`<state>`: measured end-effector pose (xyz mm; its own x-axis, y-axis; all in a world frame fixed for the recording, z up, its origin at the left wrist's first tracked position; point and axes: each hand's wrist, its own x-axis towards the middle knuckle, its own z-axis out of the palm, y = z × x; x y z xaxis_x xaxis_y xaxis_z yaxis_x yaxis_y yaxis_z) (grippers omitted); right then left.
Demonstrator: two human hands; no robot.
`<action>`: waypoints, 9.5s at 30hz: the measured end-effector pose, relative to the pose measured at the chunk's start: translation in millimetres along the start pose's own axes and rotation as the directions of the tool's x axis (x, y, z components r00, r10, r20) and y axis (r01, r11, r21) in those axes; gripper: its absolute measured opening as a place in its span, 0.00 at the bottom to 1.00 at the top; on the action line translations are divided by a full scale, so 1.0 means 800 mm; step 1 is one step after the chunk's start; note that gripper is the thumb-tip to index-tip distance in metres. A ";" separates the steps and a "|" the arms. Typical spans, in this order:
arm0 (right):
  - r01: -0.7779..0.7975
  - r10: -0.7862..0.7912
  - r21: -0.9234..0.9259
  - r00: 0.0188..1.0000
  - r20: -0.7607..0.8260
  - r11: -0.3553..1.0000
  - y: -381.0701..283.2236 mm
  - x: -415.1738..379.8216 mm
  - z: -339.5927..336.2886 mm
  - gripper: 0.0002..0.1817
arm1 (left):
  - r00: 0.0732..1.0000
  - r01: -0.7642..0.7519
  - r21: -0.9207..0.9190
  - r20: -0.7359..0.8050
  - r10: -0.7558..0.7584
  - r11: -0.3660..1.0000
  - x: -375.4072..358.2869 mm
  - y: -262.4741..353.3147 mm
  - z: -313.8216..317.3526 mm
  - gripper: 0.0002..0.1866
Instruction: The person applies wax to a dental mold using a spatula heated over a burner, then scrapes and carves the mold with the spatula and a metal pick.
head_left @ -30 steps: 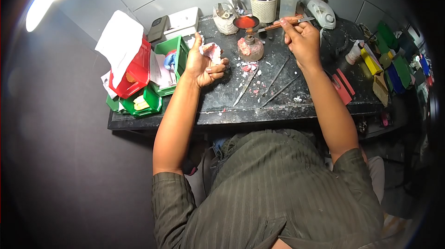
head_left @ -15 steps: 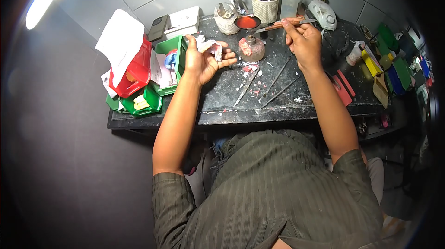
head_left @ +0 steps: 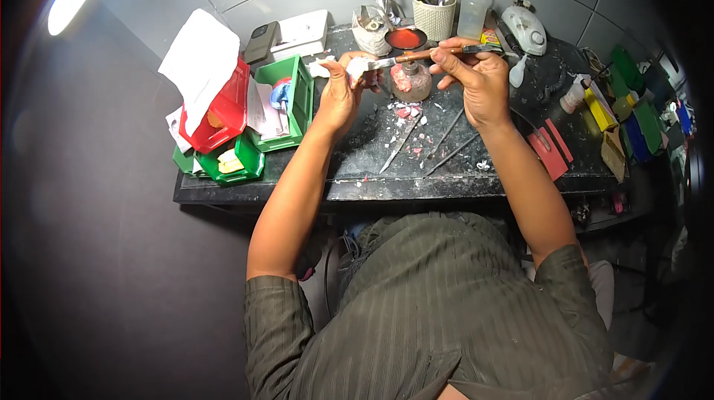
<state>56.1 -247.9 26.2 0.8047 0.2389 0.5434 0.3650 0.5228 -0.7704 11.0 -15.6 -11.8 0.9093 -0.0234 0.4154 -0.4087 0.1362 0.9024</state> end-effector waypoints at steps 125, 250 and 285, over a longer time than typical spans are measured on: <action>0.012 0.003 -0.118 0.992 0.127 0.993 -0.002 -0.012 0.019 0.07 | 0.847 0.528 -0.146 0.161 -0.507 0.836 -0.007 0.024 0.004 0.73; -0.062 0.063 -0.126 0.998 0.002 0.990 0.001 -0.010 0.012 0.08 | 0.987 0.124 0.081 0.089 -0.131 0.989 -0.008 0.008 0.011 0.51; -0.229 0.128 -0.269 0.930 -0.345 0.936 -0.004 0.023 -0.048 0.13 | 0.973 0.217 -0.657 0.203 -0.108 0.722 -0.002 0.028 -0.033 0.30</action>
<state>87.9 -276.3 25.6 0.9567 0.0068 0.2911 0.2830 0.2144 -0.9349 2.6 13.8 4.5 0.9133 -0.2382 0.3303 -0.0468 0.7443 0.6662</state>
